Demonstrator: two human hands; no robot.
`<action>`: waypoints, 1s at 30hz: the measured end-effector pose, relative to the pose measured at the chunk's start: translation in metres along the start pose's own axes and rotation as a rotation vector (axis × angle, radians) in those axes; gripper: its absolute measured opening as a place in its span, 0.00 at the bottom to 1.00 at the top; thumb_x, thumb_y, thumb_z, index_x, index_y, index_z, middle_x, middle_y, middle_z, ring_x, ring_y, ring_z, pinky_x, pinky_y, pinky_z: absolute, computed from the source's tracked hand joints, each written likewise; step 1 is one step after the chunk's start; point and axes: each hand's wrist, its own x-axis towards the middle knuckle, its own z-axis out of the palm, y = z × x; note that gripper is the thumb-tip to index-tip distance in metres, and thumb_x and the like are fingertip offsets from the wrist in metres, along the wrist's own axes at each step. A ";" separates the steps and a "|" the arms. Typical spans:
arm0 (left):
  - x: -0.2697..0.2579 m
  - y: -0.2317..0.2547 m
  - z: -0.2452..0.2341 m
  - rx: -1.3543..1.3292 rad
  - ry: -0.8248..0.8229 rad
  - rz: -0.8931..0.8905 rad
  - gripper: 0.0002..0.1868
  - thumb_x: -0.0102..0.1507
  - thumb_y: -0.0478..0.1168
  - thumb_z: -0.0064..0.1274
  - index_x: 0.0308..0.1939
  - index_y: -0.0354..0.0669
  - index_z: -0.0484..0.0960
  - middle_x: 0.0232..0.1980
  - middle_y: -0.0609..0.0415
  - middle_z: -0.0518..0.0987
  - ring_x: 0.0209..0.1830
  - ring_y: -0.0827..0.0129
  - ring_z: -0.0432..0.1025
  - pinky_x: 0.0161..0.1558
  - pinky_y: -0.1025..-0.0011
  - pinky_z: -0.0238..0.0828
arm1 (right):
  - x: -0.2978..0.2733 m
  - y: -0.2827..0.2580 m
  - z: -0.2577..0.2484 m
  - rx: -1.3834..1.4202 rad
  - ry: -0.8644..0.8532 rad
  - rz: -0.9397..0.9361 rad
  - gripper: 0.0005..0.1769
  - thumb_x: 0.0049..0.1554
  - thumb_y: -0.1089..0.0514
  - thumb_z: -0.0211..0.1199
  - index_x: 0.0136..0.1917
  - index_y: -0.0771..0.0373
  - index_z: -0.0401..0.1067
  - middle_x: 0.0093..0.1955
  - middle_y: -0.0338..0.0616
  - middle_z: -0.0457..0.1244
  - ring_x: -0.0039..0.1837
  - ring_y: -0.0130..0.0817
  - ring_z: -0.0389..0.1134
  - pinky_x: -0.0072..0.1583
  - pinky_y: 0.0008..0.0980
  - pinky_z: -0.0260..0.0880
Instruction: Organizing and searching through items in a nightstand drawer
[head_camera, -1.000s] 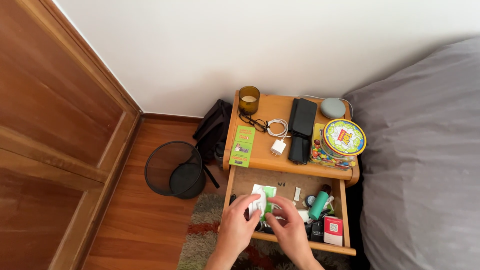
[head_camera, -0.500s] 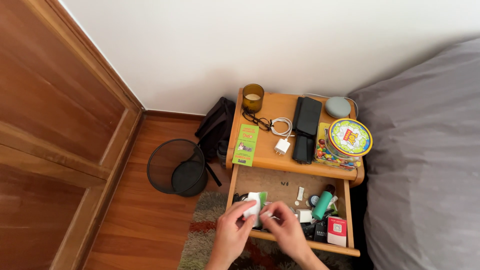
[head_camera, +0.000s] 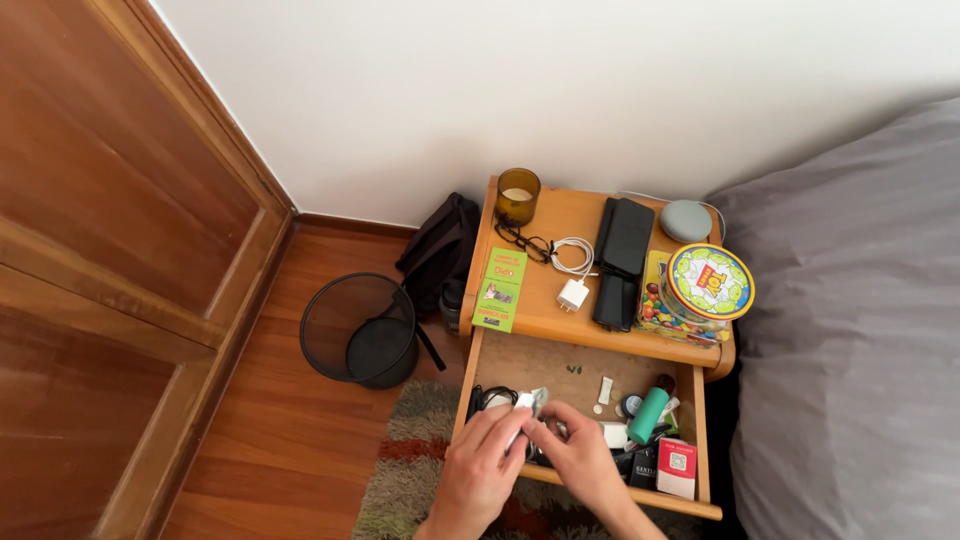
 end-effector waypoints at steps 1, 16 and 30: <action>0.000 -0.002 0.000 -0.001 -0.001 0.002 0.20 0.58 0.29 0.62 0.54 0.38 0.80 0.51 0.48 0.83 0.49 0.55 0.79 0.48 0.61 0.78 | 0.001 0.001 -0.003 0.000 0.002 0.000 0.12 0.56 0.55 0.68 0.47 0.65 0.76 0.30 0.34 0.58 0.35 0.21 0.54 0.36 0.26 0.57; -0.018 -0.032 -0.012 -0.170 0.011 -0.089 0.22 0.59 0.32 0.62 0.58 0.35 0.79 0.56 0.42 0.81 0.54 0.51 0.79 0.50 0.61 0.78 | -0.001 -0.005 0.006 -0.110 -0.049 0.022 0.15 0.54 0.54 0.70 0.52 0.65 0.80 0.26 0.35 0.58 0.32 0.21 0.51 0.34 0.28 0.52; 0.021 -0.338 -0.081 -0.134 0.436 -0.816 0.33 0.56 0.31 0.63 0.66 0.41 0.74 0.63 0.45 0.78 0.60 0.58 0.74 0.60 0.61 0.70 | 0.010 0.164 0.002 0.010 -0.021 0.181 0.21 0.63 0.51 0.56 0.33 0.67 0.70 0.29 0.36 0.58 0.36 0.27 0.57 0.40 0.30 0.61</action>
